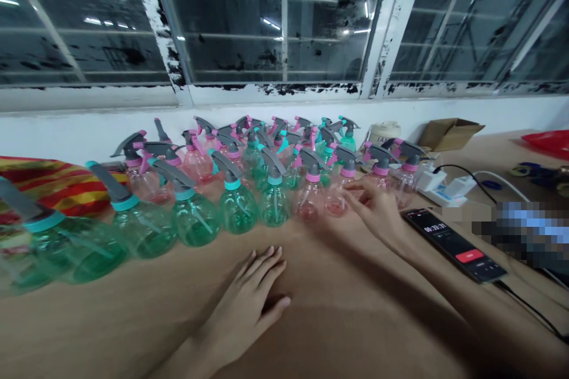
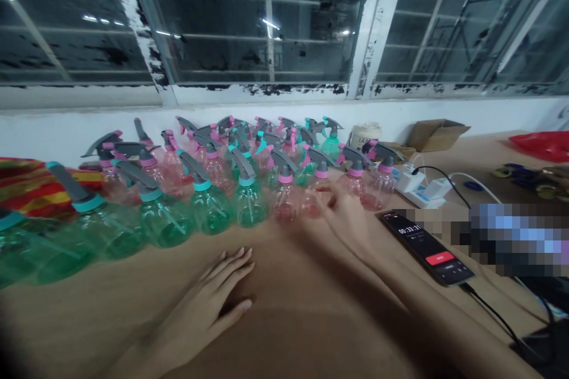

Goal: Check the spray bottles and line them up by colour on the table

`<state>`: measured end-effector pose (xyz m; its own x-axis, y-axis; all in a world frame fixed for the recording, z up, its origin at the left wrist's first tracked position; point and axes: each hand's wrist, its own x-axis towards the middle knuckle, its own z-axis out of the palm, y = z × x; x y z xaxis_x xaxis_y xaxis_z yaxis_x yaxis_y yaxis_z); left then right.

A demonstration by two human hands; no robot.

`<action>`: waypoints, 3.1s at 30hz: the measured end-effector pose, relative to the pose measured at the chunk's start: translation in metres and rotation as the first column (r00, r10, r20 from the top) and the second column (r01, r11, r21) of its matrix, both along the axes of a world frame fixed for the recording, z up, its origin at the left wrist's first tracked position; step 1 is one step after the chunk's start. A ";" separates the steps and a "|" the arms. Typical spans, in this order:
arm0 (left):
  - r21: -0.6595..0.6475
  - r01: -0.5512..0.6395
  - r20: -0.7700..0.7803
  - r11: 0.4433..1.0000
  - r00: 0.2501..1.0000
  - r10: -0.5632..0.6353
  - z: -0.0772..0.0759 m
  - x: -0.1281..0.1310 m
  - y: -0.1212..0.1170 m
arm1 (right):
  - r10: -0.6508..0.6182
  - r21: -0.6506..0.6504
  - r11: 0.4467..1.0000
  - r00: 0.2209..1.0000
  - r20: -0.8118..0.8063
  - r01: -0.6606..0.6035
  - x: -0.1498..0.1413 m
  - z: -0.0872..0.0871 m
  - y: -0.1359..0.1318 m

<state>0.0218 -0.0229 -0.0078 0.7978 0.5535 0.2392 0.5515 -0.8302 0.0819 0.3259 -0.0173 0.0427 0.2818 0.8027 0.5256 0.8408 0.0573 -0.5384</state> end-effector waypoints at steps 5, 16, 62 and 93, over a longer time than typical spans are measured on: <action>0.010 0.004 0.042 1.000 0.999 -0.004 -0.002 -0.002 0.001 | -0.115 0.050 0.992 0.993 -0.005 0.115 0.032 -0.003 0.005; 0.044 0.000 0.026 0.999 1.000 -0.001 -0.004 -0.005 0.003 | -0.136 -0.071 0.987 0.986 0.095 0.143 0.025 -0.011 0.032; -0.344 0.075 0.150 0.936 0.988 -0.024 0.024 0.001 -0.007 | 0.777 0.198 0.551 0.412 -0.476 -0.810 -0.111 0.024 -0.031; -0.130 -0.017 -0.030 0.991 0.999 0.013 0.004 -0.003 -0.002 | 0.585 0.102 0.781 0.663 -0.466 -0.616 -0.095 0.025 -0.013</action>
<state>0.0193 -0.0247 -0.0036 0.7948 0.5902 0.1412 0.5672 -0.8052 0.1727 0.2309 -0.0307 0.0672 -0.0850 0.9069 0.4127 0.2942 0.4186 -0.8592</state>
